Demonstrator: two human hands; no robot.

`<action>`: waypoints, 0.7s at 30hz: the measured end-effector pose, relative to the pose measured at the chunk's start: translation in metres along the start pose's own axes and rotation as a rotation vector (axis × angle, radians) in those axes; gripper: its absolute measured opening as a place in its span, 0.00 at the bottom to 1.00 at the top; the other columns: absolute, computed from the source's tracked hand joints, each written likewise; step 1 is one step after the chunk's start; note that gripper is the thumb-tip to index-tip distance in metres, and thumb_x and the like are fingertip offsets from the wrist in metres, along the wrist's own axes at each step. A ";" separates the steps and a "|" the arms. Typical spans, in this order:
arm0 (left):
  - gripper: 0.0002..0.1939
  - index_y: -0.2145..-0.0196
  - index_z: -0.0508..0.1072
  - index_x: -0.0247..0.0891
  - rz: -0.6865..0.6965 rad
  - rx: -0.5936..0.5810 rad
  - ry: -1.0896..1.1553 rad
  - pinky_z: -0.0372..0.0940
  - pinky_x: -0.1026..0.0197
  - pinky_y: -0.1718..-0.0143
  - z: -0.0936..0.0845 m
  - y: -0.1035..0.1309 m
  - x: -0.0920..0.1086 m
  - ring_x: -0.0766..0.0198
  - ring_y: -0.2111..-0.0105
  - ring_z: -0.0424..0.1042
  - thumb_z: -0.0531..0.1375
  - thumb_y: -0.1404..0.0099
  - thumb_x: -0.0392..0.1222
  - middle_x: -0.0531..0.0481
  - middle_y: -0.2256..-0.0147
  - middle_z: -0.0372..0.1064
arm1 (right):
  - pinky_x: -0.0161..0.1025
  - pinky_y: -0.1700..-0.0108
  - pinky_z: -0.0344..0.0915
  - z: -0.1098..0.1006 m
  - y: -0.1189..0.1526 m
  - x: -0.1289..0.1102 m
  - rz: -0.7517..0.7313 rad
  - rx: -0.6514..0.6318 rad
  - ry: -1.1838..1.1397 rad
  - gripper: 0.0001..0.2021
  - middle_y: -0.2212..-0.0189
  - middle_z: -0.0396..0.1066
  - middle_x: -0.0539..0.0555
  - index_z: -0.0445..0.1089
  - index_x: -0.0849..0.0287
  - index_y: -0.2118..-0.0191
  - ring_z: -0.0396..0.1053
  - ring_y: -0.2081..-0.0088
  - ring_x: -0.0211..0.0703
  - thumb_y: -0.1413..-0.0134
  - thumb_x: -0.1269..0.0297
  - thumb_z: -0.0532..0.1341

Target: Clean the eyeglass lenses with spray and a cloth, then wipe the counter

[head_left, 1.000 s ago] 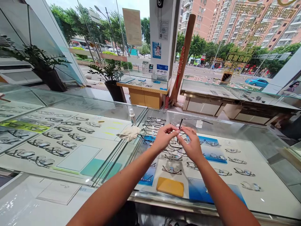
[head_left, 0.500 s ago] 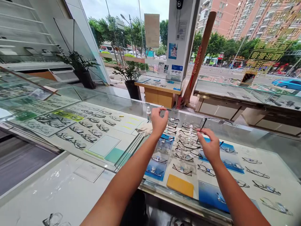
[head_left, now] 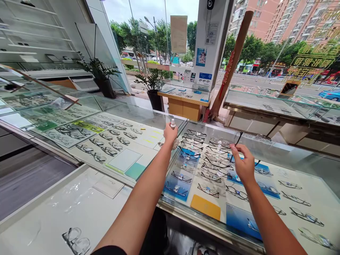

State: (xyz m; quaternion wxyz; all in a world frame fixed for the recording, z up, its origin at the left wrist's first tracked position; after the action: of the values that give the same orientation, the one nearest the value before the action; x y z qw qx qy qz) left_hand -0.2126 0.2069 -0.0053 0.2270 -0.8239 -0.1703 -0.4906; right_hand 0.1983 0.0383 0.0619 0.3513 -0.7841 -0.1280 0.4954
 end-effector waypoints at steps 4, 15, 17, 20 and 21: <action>0.07 0.58 0.74 0.40 -0.017 -0.005 -0.033 0.61 0.48 0.46 -0.001 0.002 -0.003 0.45 0.50 0.74 0.64 0.33 0.42 0.39 0.54 0.78 | 0.48 0.48 0.66 0.000 0.001 0.000 0.003 -0.003 0.006 0.15 0.57 0.78 0.57 0.75 0.56 0.60 0.74 0.54 0.53 0.28 0.50 0.61; 0.19 0.51 0.71 0.40 0.135 -0.278 0.658 0.71 0.52 0.54 0.016 0.054 0.095 0.55 0.57 0.74 0.61 0.38 0.48 0.46 0.59 0.74 | 0.47 0.50 0.66 -0.003 -0.002 -0.005 0.060 -0.003 -0.030 0.15 0.55 0.76 0.58 0.75 0.56 0.57 0.72 0.54 0.54 0.29 0.52 0.58; 0.23 0.50 0.71 0.40 0.023 -0.537 0.843 0.73 0.53 0.61 0.041 0.086 0.113 0.56 0.61 0.74 0.63 0.43 0.48 0.47 0.62 0.73 | 0.47 0.49 0.67 -0.002 -0.003 -0.005 0.059 -0.005 -0.042 0.15 0.55 0.76 0.58 0.75 0.56 0.57 0.72 0.53 0.54 0.29 0.52 0.57; 0.21 0.56 0.74 0.38 -0.054 -0.831 0.961 0.70 0.55 0.70 0.062 0.140 0.137 0.56 0.67 0.72 0.64 0.44 0.52 0.46 0.67 0.72 | 0.47 0.47 0.66 -0.001 -0.004 -0.006 0.034 -0.009 -0.040 0.14 0.54 0.76 0.58 0.75 0.55 0.57 0.72 0.52 0.53 0.28 0.52 0.57; 0.21 0.58 0.75 0.38 -0.062 -0.909 0.973 0.69 0.55 0.71 0.065 0.156 0.144 0.56 0.68 0.72 0.64 0.42 0.55 0.45 0.68 0.71 | 0.47 0.47 0.66 0.000 -0.004 -0.007 0.027 -0.014 -0.039 0.14 0.54 0.76 0.57 0.75 0.55 0.57 0.72 0.51 0.53 0.28 0.52 0.57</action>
State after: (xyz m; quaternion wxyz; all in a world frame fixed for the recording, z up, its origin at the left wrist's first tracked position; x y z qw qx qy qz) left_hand -0.0202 0.1190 0.0630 -0.1058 -0.5171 0.1518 -0.8357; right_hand 0.1960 0.0376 0.0694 0.3367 -0.7783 -0.1278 0.5144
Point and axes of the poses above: each hand's wrist, its own y-axis away from the middle knuckle, its own z-axis out of the palm, x = y × z, the point moved 9 cm from there along -y, towards the middle knuckle
